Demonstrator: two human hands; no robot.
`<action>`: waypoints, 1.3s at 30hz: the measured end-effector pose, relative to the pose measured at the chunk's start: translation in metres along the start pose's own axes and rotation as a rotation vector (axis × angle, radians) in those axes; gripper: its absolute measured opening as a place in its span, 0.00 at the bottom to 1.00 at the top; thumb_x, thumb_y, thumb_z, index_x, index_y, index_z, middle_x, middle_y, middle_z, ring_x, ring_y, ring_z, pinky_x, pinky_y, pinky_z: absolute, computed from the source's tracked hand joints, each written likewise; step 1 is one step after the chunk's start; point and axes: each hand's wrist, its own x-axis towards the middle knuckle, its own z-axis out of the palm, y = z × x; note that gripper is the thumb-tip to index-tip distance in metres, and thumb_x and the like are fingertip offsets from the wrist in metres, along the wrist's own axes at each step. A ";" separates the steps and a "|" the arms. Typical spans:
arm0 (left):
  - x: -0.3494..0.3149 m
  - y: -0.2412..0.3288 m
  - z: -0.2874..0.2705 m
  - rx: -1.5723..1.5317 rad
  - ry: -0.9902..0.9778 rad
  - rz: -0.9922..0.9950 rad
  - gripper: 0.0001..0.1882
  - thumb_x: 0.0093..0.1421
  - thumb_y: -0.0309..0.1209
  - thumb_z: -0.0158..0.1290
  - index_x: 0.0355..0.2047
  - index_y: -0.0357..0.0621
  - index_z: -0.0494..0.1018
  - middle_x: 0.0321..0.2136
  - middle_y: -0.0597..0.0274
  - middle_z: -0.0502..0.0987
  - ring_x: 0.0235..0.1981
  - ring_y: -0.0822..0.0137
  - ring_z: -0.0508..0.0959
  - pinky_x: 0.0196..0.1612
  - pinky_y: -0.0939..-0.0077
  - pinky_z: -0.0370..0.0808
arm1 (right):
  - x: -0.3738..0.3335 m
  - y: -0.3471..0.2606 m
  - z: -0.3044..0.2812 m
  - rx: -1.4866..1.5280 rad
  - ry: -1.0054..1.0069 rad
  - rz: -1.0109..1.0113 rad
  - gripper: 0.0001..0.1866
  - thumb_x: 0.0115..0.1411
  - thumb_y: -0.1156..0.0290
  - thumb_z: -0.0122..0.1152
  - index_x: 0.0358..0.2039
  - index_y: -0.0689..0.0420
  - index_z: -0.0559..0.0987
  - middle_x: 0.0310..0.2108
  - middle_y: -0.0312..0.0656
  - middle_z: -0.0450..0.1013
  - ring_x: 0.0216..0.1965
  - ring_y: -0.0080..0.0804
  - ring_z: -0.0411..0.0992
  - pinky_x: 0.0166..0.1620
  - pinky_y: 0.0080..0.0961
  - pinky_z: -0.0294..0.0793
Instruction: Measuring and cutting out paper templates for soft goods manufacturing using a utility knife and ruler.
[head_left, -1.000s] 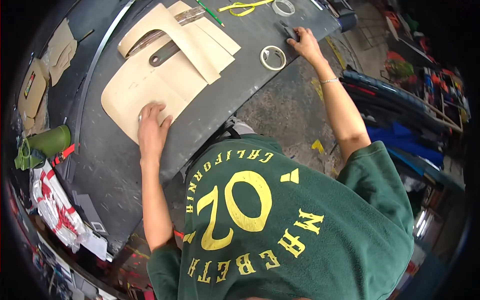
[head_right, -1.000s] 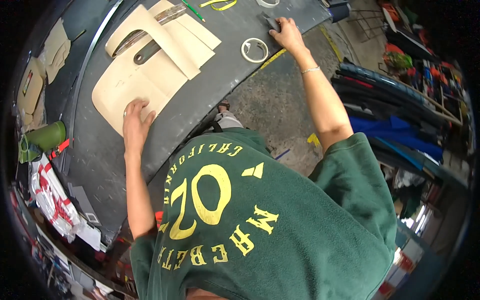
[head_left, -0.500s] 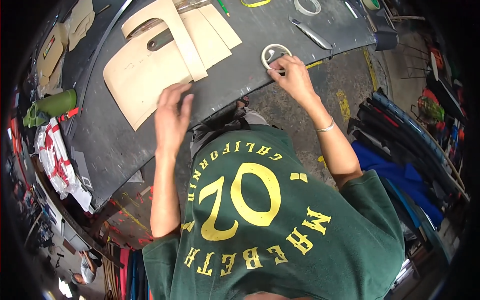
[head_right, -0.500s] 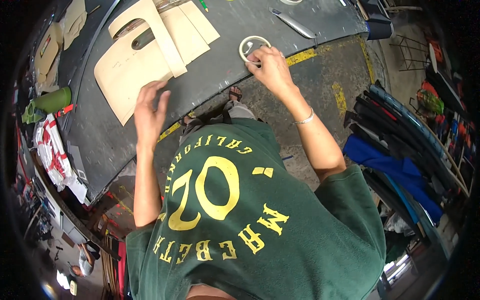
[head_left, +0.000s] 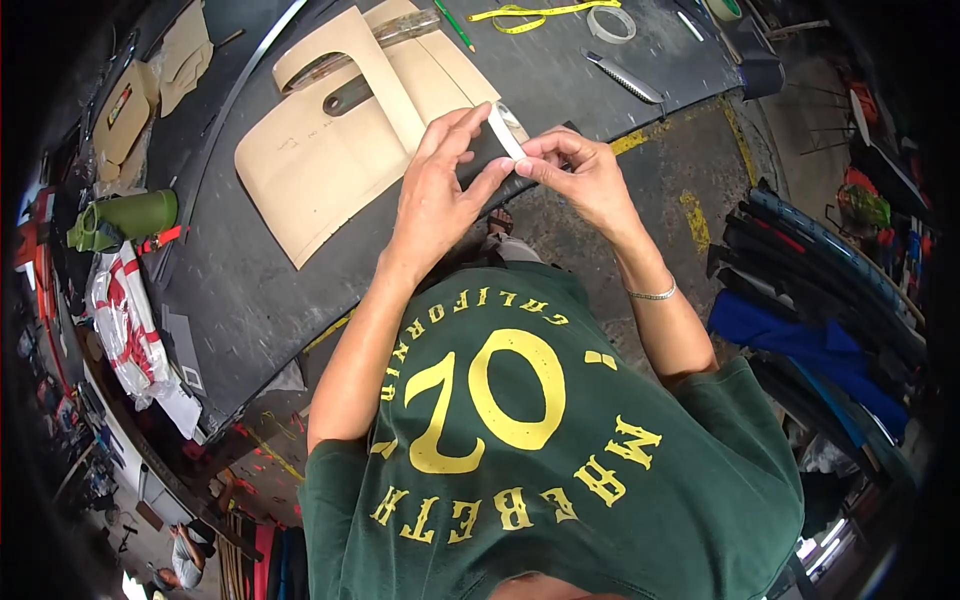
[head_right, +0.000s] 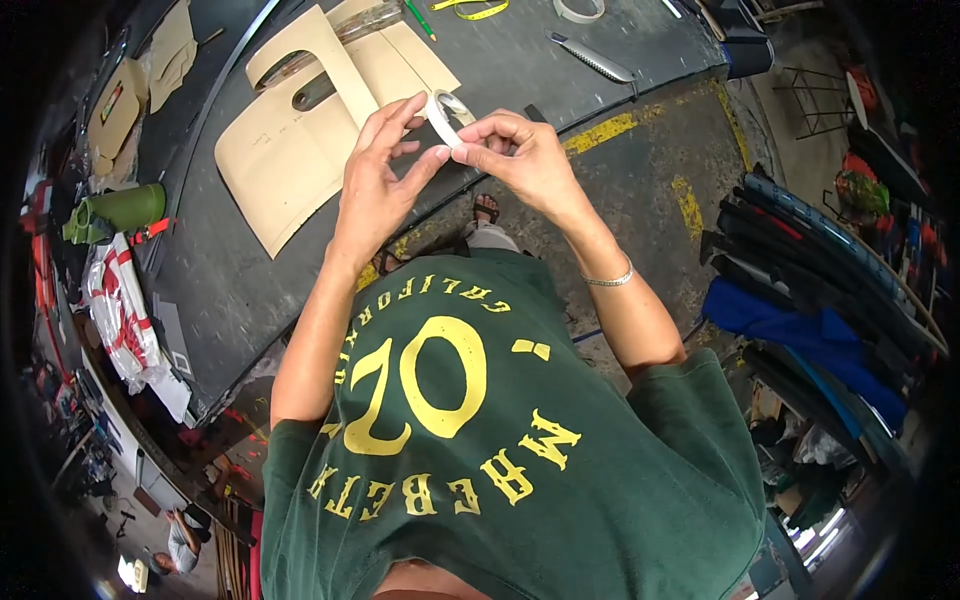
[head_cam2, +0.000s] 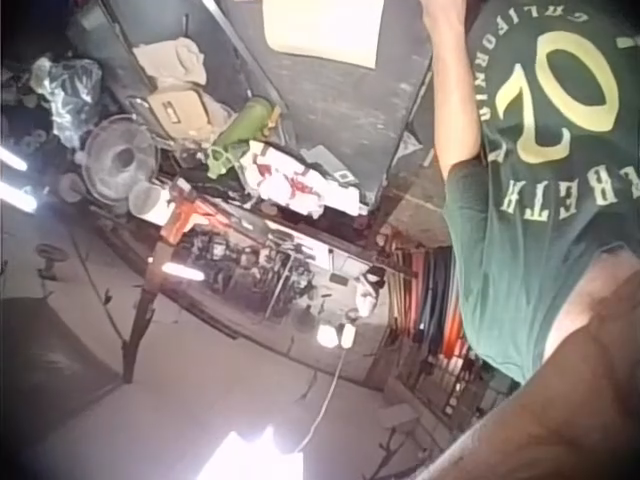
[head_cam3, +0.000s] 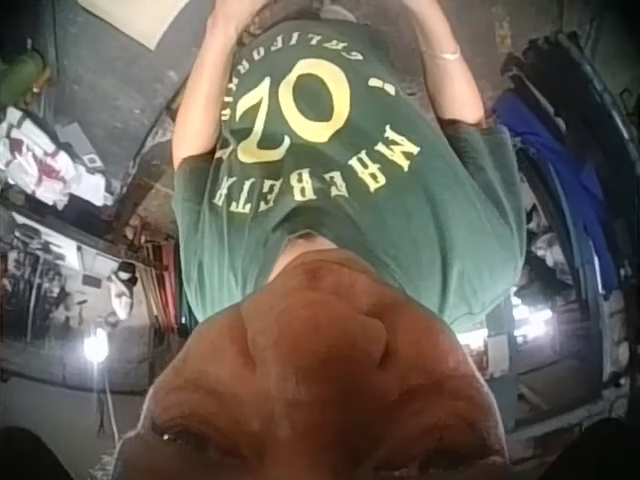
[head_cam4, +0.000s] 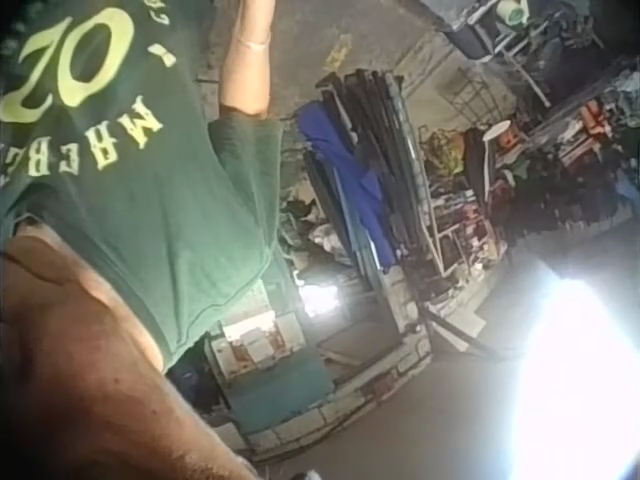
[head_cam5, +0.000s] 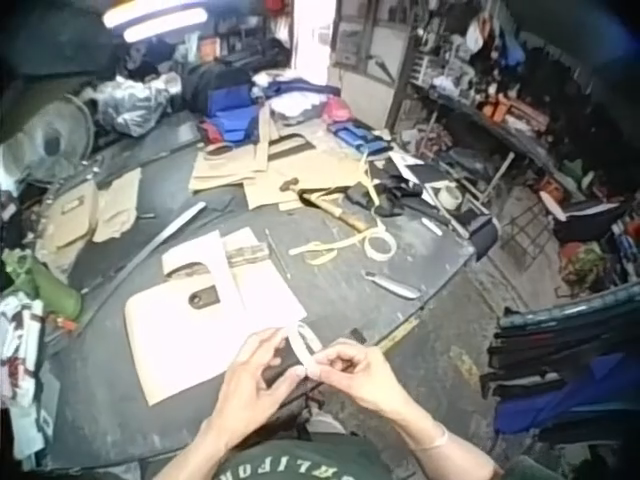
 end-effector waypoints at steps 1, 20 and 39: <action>0.000 0.000 -0.003 0.000 0.010 0.010 0.31 0.61 0.33 0.66 0.64 0.47 0.72 0.58 0.53 0.73 0.51 0.58 0.79 0.50 0.67 0.80 | -0.001 -0.001 0.004 -0.002 -0.001 -0.020 0.08 0.58 0.74 0.74 0.38 0.61 0.86 0.34 0.29 0.75 0.31 0.14 0.65 0.37 0.16 0.68; -0.026 -0.002 -0.016 0.134 0.106 0.112 0.20 0.57 0.25 0.68 0.50 0.45 0.80 0.51 0.57 0.80 0.49 0.61 0.82 0.47 0.69 0.81 | -0.012 -0.001 0.031 -0.130 -0.012 -0.290 0.08 0.58 0.74 0.74 0.38 0.60 0.85 0.37 0.34 0.77 0.40 0.20 0.73 0.43 0.21 0.73; -0.012 0.004 -0.049 -0.383 0.046 -0.088 0.36 0.58 0.13 0.56 0.67 0.40 0.62 0.64 0.57 0.69 0.45 0.73 0.76 0.44 0.80 0.80 | -0.001 0.008 0.049 0.471 -0.175 -0.021 0.08 0.65 0.71 0.68 0.41 0.60 0.83 0.40 0.33 0.75 0.43 0.20 0.71 0.50 0.22 0.70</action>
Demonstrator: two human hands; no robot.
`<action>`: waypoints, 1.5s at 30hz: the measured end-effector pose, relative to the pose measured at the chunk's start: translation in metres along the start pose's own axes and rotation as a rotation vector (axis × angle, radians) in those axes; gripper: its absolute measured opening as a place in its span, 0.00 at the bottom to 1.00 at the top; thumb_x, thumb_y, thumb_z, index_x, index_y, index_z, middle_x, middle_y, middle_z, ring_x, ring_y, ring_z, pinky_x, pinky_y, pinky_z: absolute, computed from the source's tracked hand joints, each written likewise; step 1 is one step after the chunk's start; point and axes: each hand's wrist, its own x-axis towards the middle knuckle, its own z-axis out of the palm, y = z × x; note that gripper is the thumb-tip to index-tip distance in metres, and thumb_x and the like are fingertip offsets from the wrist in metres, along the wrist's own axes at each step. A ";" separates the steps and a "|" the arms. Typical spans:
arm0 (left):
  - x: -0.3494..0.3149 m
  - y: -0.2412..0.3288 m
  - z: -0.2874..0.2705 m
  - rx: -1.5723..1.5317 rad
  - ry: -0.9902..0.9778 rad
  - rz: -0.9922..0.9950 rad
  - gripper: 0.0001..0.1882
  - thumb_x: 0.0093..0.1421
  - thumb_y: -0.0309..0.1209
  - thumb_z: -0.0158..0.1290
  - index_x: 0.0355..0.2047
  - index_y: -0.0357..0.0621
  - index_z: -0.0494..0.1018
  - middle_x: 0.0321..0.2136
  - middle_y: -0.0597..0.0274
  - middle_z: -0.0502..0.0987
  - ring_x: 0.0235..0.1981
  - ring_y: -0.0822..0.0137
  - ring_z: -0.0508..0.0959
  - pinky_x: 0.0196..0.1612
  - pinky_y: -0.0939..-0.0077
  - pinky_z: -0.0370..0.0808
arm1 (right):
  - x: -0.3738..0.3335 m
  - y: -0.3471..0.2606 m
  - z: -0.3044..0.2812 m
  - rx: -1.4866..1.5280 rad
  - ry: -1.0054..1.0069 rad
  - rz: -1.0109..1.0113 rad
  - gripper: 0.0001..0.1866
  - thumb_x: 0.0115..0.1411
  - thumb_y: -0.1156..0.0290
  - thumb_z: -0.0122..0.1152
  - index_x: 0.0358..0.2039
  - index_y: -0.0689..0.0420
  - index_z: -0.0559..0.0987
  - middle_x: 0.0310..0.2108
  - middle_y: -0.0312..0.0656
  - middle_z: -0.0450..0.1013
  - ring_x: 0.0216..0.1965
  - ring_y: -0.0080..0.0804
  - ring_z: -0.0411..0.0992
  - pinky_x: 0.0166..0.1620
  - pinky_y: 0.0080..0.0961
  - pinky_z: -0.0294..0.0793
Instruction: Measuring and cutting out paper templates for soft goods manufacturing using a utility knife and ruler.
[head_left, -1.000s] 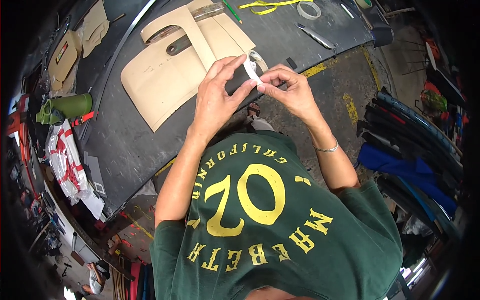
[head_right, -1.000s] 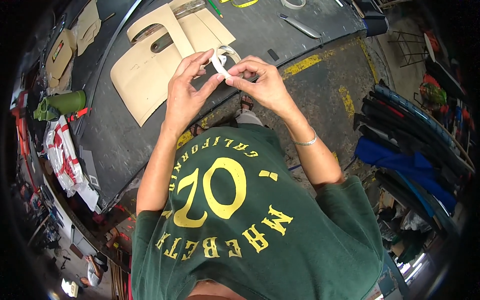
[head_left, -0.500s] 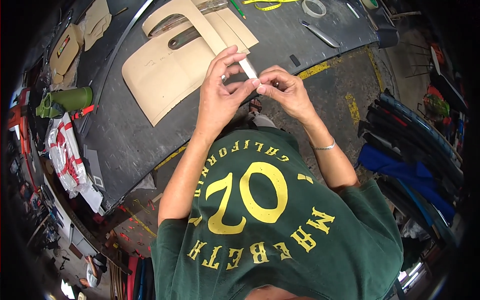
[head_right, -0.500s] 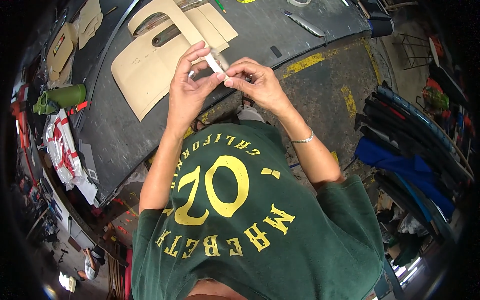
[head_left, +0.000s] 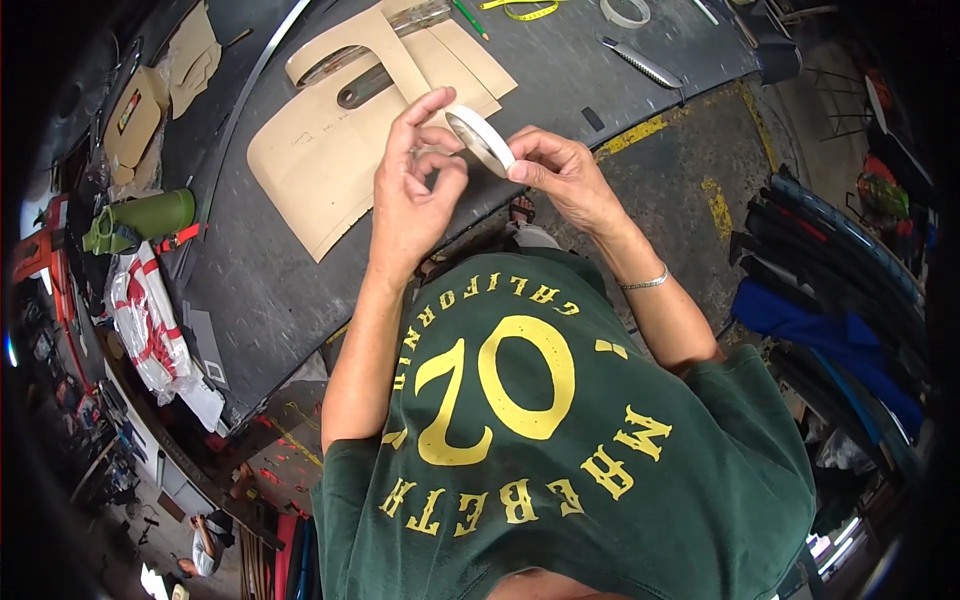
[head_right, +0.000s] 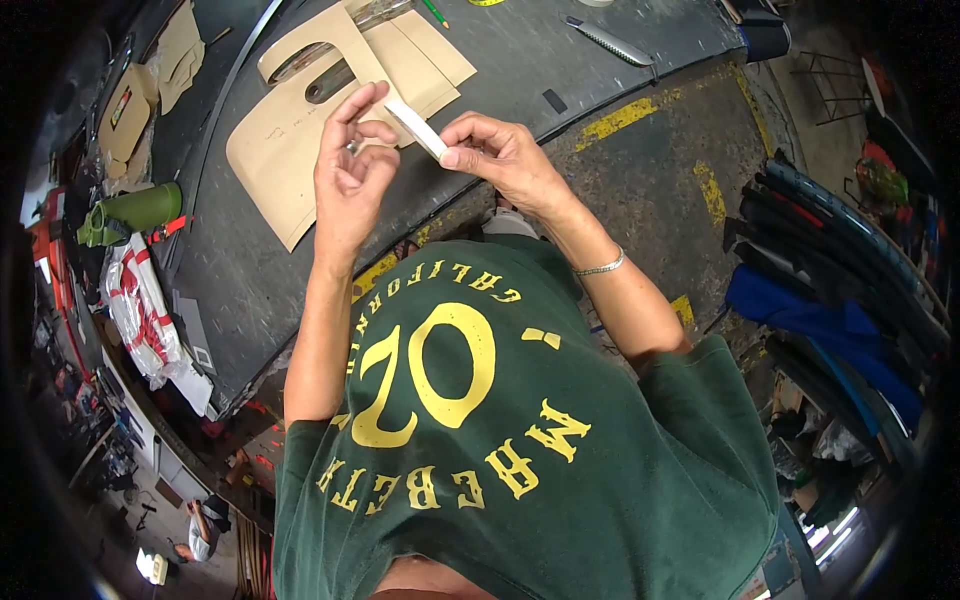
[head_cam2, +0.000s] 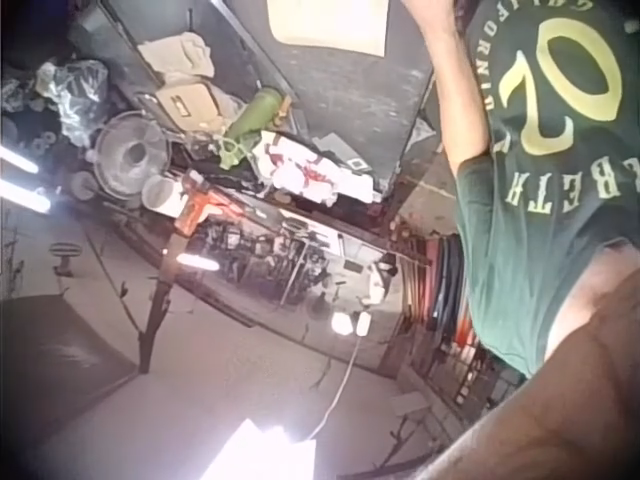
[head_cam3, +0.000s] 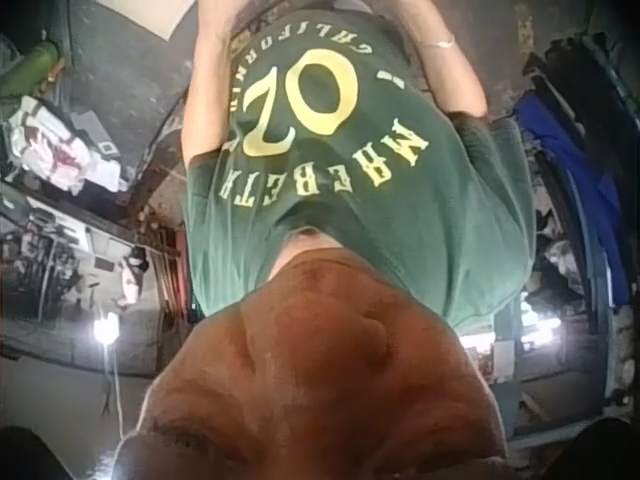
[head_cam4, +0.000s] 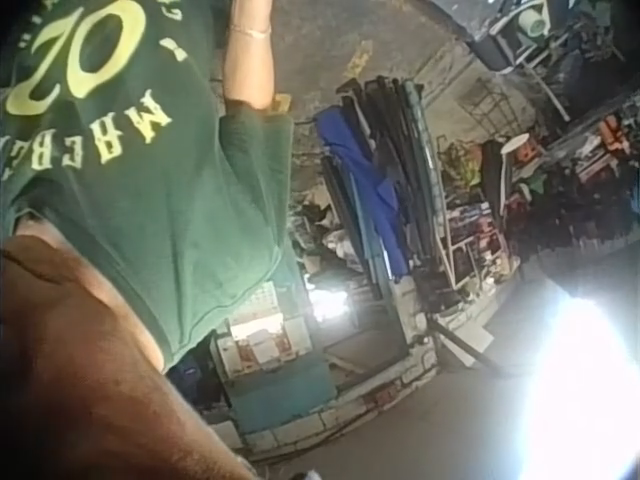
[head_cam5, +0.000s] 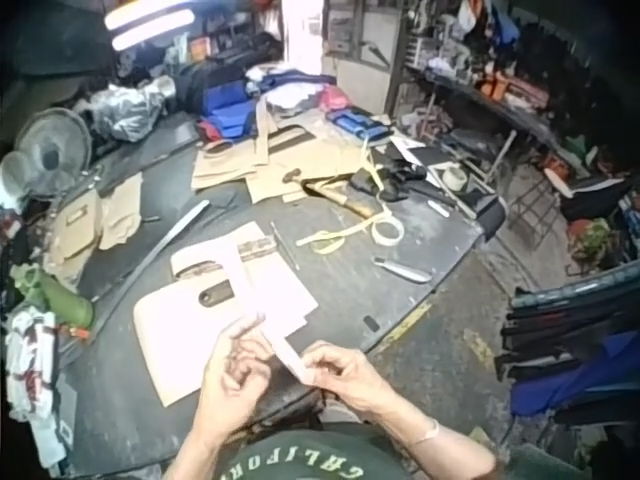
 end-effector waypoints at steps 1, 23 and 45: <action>0.002 -0.001 -0.004 0.119 0.002 -0.001 0.36 0.58 0.12 0.53 0.68 0.41 0.62 0.64 0.57 0.71 0.43 0.75 0.75 0.43 0.82 0.79 | 0.001 -0.002 0.000 0.010 -0.007 0.026 0.08 0.65 0.71 0.68 0.41 0.60 0.83 0.40 0.33 0.75 0.42 0.19 0.71 0.49 0.22 0.71; 0.018 0.014 -0.035 0.485 -0.229 -0.100 0.29 0.58 0.16 0.57 0.61 0.49 0.72 0.40 0.64 0.87 0.33 0.72 0.81 0.40 0.74 0.78 | -0.001 0.004 -0.023 -0.063 -0.228 0.116 0.08 0.67 0.69 0.64 0.42 0.59 0.81 0.49 0.38 0.74 0.49 0.25 0.71 0.54 0.28 0.72; 0.002 -0.066 -0.029 -0.321 -0.209 -0.626 0.17 0.64 0.15 0.56 0.53 0.36 0.76 0.44 0.55 0.81 0.47 0.66 0.82 0.52 0.73 0.84 | 0.004 -0.023 0.018 -0.181 -0.202 0.093 0.14 0.67 0.71 0.64 0.51 0.61 0.83 0.40 0.35 0.77 0.36 0.19 0.72 0.40 0.19 0.72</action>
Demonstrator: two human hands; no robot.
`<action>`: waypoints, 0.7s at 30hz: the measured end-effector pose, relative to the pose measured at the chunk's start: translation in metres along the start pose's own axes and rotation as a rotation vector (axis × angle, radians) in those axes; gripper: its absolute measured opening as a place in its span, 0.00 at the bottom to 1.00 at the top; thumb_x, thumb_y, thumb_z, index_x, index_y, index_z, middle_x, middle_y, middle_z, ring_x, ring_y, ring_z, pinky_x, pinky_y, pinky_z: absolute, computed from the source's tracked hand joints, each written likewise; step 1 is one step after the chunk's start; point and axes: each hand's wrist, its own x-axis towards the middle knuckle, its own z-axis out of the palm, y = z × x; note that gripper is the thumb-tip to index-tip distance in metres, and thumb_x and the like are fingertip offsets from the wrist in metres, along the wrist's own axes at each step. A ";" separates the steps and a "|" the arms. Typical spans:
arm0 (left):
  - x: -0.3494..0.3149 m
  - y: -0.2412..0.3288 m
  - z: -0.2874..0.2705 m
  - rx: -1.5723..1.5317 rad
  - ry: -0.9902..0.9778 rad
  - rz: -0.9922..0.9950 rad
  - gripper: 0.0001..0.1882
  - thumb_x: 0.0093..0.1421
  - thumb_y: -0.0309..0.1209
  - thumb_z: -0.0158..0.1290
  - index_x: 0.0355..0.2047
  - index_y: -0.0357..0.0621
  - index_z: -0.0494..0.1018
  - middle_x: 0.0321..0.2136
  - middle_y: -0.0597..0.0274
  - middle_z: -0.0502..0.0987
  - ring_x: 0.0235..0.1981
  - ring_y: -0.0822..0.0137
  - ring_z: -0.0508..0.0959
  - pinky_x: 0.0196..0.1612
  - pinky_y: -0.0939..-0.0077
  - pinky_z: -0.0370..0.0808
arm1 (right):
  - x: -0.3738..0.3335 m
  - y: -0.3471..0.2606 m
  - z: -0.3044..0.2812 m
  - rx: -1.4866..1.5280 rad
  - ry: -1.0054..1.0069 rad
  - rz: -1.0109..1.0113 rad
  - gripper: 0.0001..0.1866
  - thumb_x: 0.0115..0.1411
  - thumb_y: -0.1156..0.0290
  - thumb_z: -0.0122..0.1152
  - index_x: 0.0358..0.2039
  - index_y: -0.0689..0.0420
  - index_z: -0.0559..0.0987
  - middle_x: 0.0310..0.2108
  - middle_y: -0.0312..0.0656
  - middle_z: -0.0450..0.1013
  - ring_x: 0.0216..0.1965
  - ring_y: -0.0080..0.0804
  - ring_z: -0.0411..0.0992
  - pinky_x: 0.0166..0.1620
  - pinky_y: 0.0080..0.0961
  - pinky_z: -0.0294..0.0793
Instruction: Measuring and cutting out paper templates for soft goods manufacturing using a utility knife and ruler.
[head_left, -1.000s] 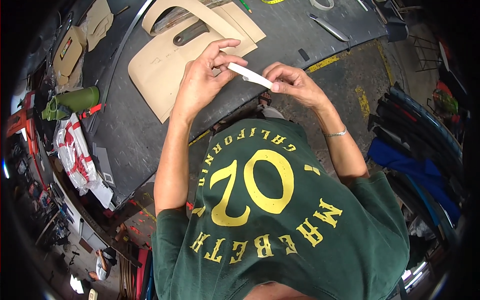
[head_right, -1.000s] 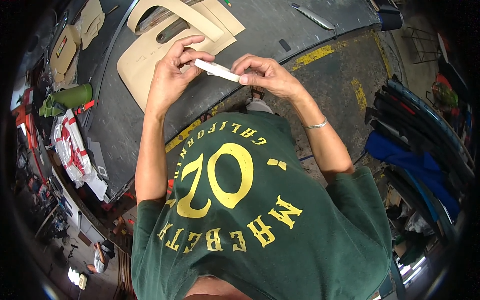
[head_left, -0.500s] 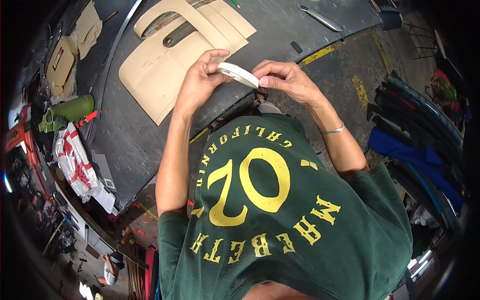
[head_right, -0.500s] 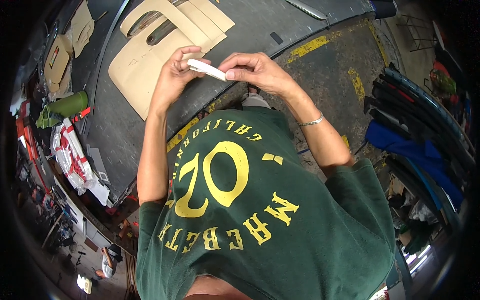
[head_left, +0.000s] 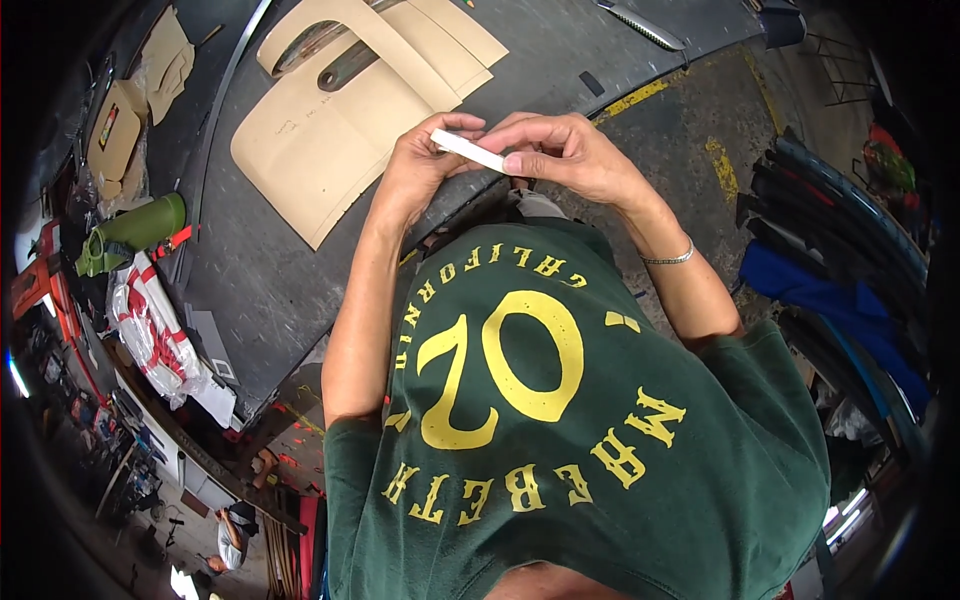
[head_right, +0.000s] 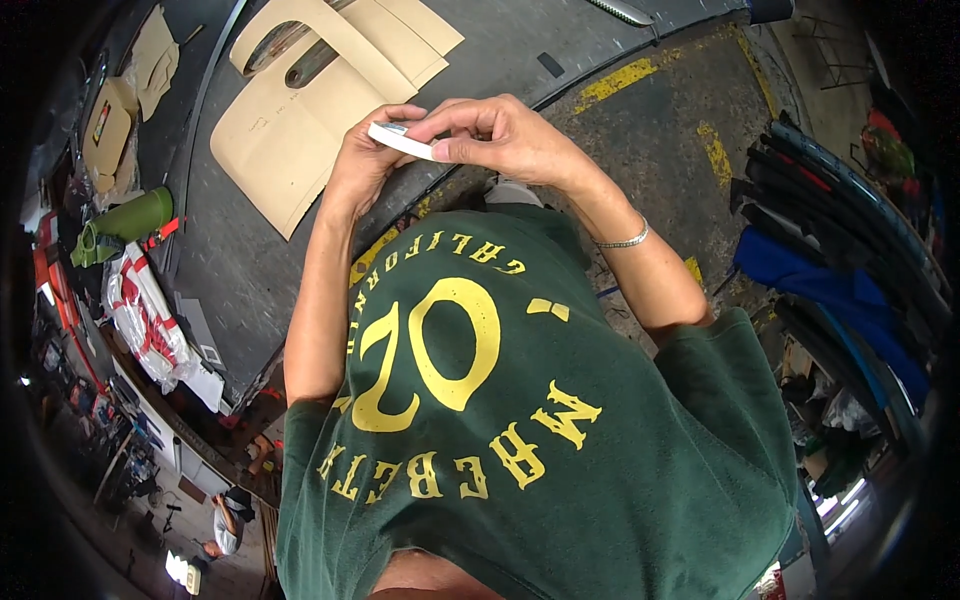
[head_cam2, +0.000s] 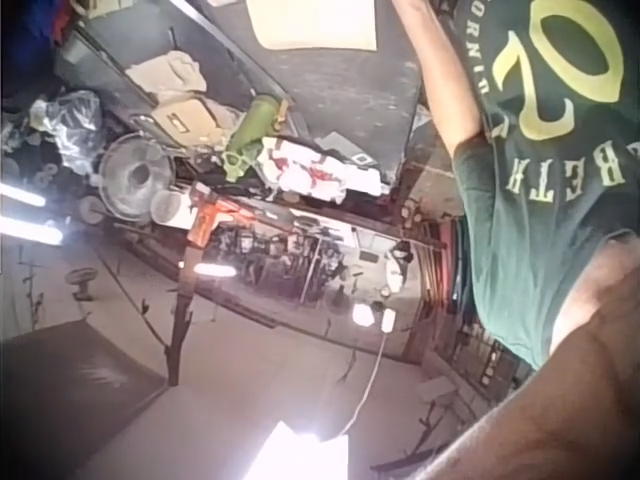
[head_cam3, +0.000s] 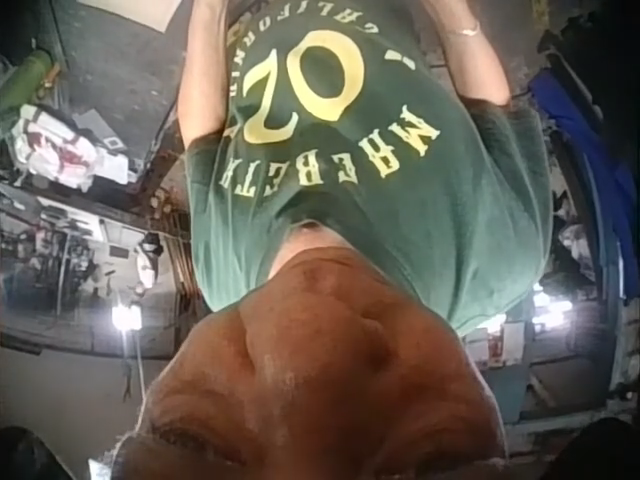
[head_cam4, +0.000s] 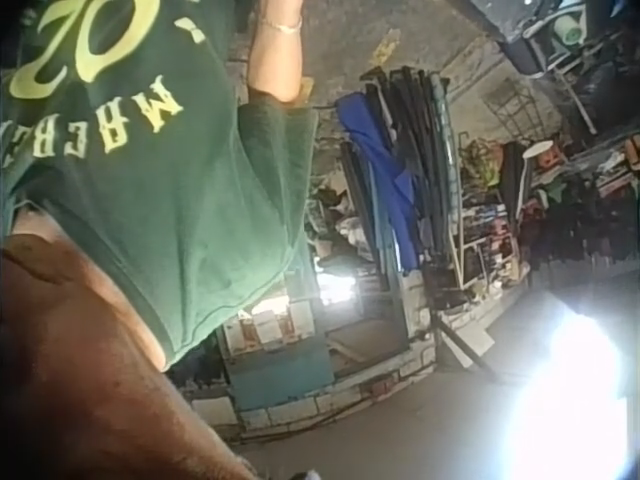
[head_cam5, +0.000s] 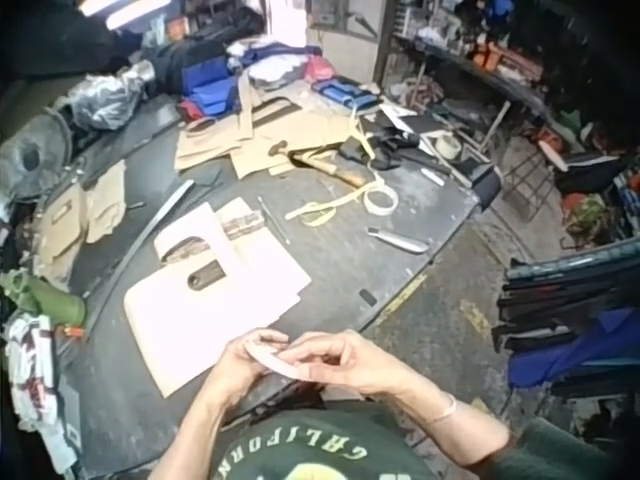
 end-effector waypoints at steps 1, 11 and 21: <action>0.000 0.000 -0.001 0.021 -0.004 0.011 0.17 0.64 0.15 0.55 0.53 0.36 0.77 0.44 0.55 0.82 0.47 0.66 0.83 0.52 0.73 0.83 | 0.000 0.001 0.001 0.002 0.017 -0.008 0.13 0.67 0.71 0.64 0.50 0.62 0.83 0.37 0.35 0.77 0.33 0.19 0.72 0.38 0.19 0.72; -0.003 0.004 0.001 0.245 0.097 0.196 0.19 0.64 0.14 0.53 0.54 0.39 0.80 0.44 0.54 0.85 0.48 0.69 0.84 0.55 0.76 0.79 | -0.005 -0.009 0.005 0.137 0.124 0.265 0.07 0.64 0.75 0.55 0.40 0.62 0.79 0.26 0.37 0.78 0.27 0.21 0.78 0.36 0.19 0.79; -0.004 -0.005 -0.010 0.275 0.080 0.194 0.18 0.64 0.15 0.53 0.53 0.38 0.80 0.46 0.54 0.85 0.49 0.69 0.83 0.57 0.76 0.78 | -0.004 0.010 0.009 0.120 0.081 0.233 0.09 0.63 0.77 0.52 0.41 0.63 0.78 0.28 0.40 0.79 0.30 0.24 0.80 0.41 0.25 0.82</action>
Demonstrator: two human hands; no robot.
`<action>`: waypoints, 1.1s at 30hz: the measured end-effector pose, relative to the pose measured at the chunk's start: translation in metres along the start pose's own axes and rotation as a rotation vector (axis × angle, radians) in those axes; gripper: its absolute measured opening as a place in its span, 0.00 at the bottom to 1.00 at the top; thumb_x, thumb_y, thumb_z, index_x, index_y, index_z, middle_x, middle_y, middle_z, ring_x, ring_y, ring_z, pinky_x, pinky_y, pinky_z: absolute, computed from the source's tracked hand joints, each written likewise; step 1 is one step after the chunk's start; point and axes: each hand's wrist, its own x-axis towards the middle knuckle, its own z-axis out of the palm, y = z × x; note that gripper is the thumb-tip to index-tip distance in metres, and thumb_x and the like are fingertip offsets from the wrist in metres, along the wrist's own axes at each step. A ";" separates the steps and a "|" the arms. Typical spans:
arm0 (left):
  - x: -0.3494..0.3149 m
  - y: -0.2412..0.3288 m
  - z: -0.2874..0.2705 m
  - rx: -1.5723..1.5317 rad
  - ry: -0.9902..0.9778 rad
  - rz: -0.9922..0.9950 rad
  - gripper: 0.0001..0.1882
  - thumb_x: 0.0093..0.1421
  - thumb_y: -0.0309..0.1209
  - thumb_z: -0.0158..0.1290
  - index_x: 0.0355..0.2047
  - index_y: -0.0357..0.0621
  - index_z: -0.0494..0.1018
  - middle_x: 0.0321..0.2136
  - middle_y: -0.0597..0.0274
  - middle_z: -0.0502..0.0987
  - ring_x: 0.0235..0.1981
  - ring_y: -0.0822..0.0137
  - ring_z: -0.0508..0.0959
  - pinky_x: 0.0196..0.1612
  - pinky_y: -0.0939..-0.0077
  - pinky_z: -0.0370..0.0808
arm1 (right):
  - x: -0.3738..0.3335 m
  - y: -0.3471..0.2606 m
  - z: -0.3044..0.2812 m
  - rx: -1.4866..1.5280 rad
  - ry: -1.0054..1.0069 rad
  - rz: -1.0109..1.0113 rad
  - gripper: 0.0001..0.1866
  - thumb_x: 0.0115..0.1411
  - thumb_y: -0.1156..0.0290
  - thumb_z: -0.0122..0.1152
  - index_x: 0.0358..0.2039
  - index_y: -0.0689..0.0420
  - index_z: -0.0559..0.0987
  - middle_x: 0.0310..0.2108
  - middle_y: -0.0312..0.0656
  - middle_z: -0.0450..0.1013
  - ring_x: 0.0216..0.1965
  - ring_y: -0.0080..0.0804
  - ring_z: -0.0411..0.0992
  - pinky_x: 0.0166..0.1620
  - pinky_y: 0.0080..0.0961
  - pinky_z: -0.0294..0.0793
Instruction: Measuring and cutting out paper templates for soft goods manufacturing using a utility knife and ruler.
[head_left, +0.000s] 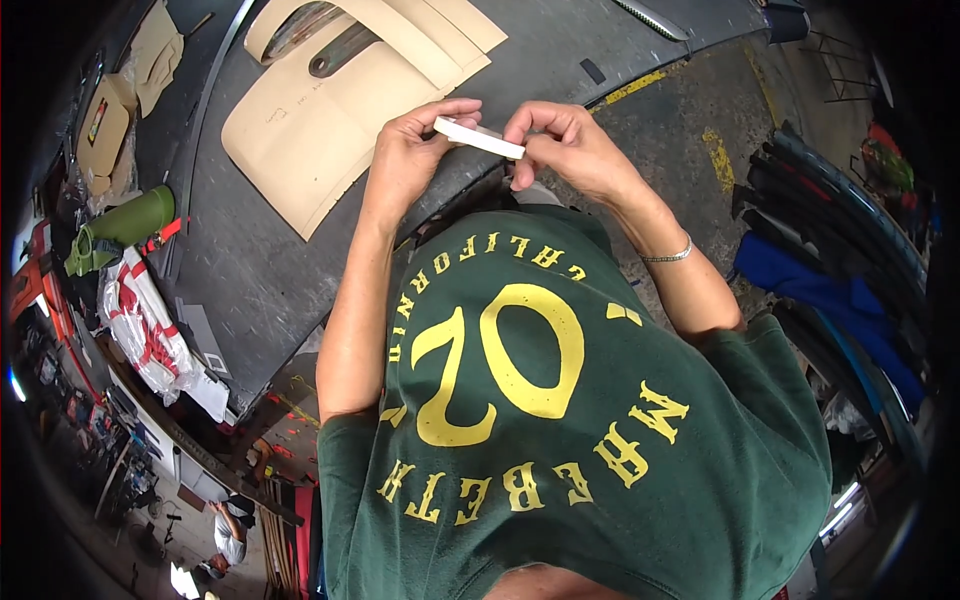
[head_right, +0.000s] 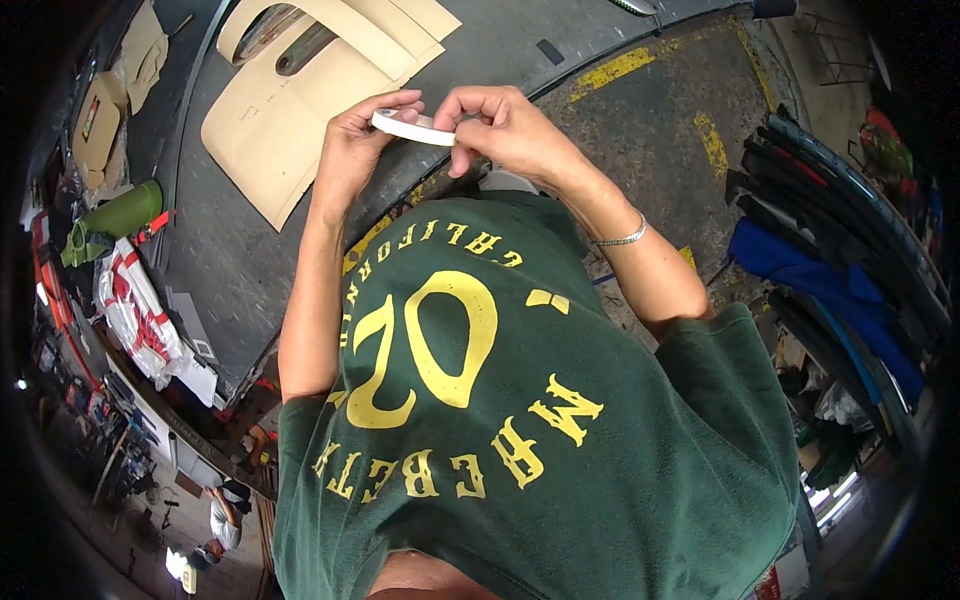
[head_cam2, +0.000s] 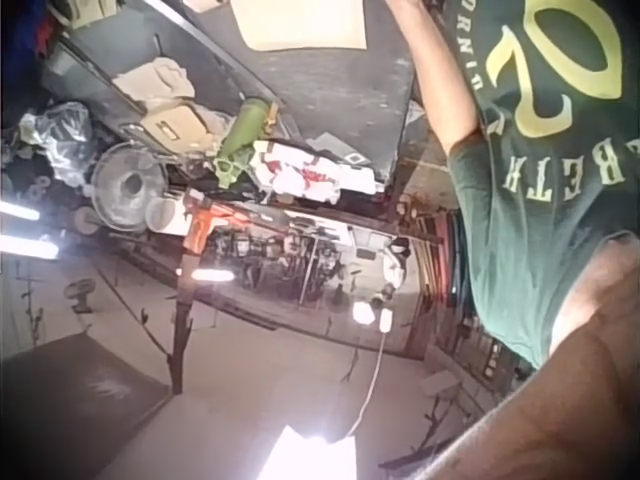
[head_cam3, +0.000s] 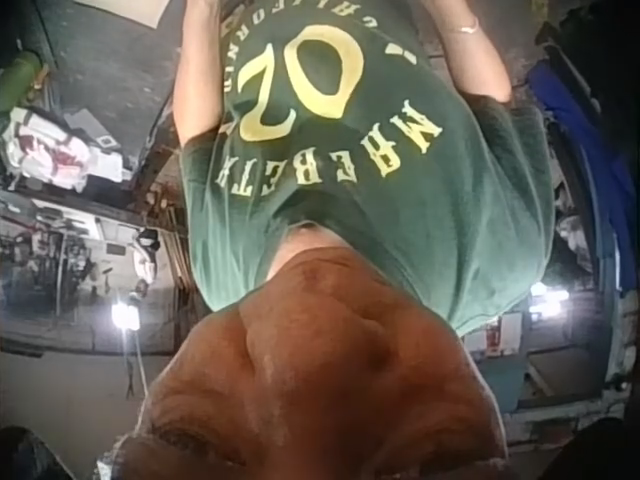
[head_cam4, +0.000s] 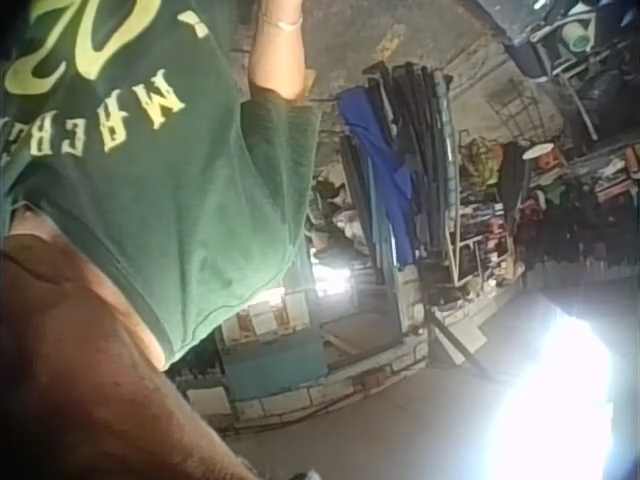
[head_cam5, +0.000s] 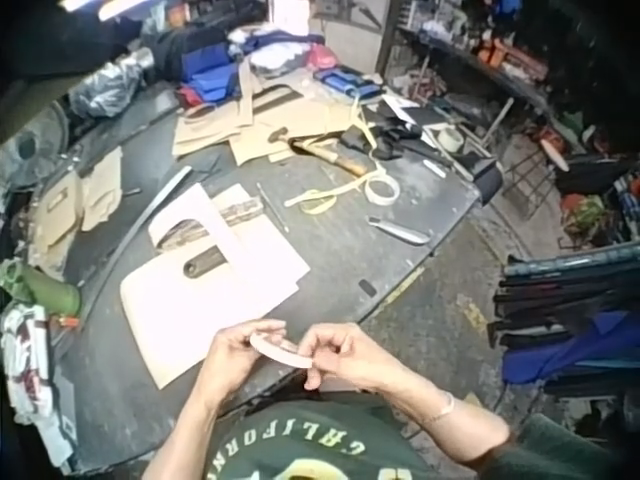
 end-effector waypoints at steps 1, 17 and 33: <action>0.000 -0.001 0.001 -0.009 0.000 0.007 0.18 0.65 0.15 0.51 0.52 0.38 0.81 0.45 0.56 0.85 0.49 0.69 0.84 0.56 0.76 0.78 | 0.000 0.001 0.000 0.033 0.019 0.006 0.09 0.63 0.77 0.52 0.41 0.63 0.78 0.27 0.40 0.79 0.30 0.24 0.80 0.42 0.26 0.82; -0.024 0.002 0.003 -0.009 0.088 -0.071 0.22 0.63 0.25 0.61 0.58 0.41 0.77 0.50 0.51 0.82 0.51 0.64 0.81 0.55 0.71 0.78 | -0.005 0.005 0.011 -0.702 0.145 -0.231 0.14 0.61 0.63 0.71 0.44 0.56 0.87 0.26 0.36 0.76 0.35 0.26 0.72 0.37 0.32 0.72; -0.045 -0.021 0.003 0.738 0.097 0.575 0.06 0.59 0.32 0.62 0.35 0.44 0.81 0.33 0.61 0.84 0.35 0.56 0.84 0.40 0.63 0.81 | 0.005 0.029 0.015 -0.995 -0.058 -0.185 0.11 0.58 0.69 0.71 0.38 0.61 0.83 0.29 0.46 0.75 0.35 0.42 0.70 0.40 0.36 0.71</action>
